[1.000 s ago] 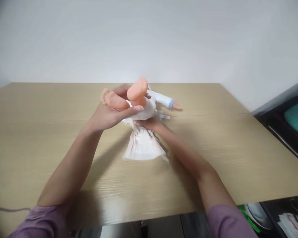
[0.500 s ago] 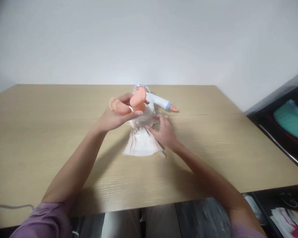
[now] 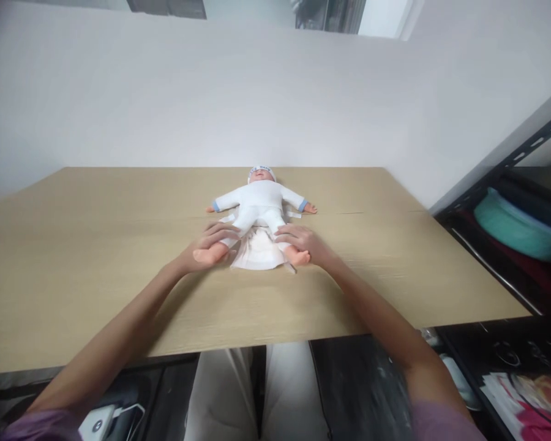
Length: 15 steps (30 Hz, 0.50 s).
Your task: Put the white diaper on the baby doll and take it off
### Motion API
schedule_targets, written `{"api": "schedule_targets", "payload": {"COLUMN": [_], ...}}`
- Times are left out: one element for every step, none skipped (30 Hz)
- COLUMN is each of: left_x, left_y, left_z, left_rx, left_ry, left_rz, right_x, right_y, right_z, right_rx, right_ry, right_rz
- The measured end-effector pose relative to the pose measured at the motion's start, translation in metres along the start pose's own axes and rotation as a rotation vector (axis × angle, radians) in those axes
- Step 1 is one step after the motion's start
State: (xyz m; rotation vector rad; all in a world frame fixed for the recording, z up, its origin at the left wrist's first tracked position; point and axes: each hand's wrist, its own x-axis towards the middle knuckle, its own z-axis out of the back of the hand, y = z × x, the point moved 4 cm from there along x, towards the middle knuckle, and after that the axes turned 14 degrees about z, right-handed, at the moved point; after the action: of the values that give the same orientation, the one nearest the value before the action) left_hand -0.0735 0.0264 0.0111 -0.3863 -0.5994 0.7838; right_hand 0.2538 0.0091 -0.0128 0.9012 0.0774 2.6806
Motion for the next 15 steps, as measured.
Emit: {"api": "schedule_targets", "payload": {"left_x": [-0.007, -0.012, -0.016, -0.020, -0.022, -0.023, -0.023, -0.023, -0.023, -0.023, -0.023, -0.023, -0.024, -0.024, -0.025], "left_y": [0.009, 0.015, 0.020, 0.023, 0.024, 0.025, 0.024, 0.023, 0.023, 0.023, 0.024, 0.025, 0.026, 0.027, 0.027], "left_z": [-0.005, -0.010, -0.015, -0.019, -0.022, -0.024, -0.024, -0.024, -0.024, -0.024, -0.023, -0.023, -0.023, -0.022, -0.022], "left_rx": [0.029, 0.051, 0.071, 0.088, 0.103, 0.111, 0.112, 0.110, 0.107, 0.108, 0.112, 0.119, 0.127, 0.133, 0.135], "left_ry": [0.018, 0.047, 0.081, 0.113, 0.136, 0.151, 0.162, 0.171, 0.179, 0.183, 0.189, 0.197, 0.207, 0.219, 0.231], "left_rz": [0.005, 0.017, 0.033, 0.050, 0.064, 0.075, 0.081, 0.085, 0.083, 0.078, 0.074, 0.071, 0.070, 0.072, 0.076], "right_x": [-0.008, -0.015, -0.020, -0.023, -0.025, -0.026, -0.026, -0.025, -0.024, -0.023, -0.023, -0.022, -0.023, -0.023, -0.023], "right_y": [-0.004, -0.007, -0.009, -0.011, -0.011, -0.011, -0.010, -0.009, -0.009, -0.009, -0.009, -0.010, -0.011, -0.012, -0.013], "right_z": [-0.006, -0.011, -0.017, -0.021, -0.024, -0.025, -0.025, -0.025, -0.024, -0.022, -0.021, -0.020, -0.019, -0.018, -0.018], "right_rx": [-0.035, -0.056, -0.070, -0.077, -0.078, -0.075, -0.069, -0.060, -0.044, -0.019, 0.017, 0.065, 0.120, 0.175, 0.225], "right_ry": [0.019, 0.036, 0.048, 0.061, 0.076, 0.091, 0.101, 0.107, 0.107, 0.100, 0.088, 0.074, 0.059, 0.042, 0.024], "right_rz": [-0.010, -0.025, -0.040, -0.052, -0.060, -0.069, -0.081, -0.096, -0.114, -0.131, -0.146, -0.155, -0.163, -0.170, -0.177]}}
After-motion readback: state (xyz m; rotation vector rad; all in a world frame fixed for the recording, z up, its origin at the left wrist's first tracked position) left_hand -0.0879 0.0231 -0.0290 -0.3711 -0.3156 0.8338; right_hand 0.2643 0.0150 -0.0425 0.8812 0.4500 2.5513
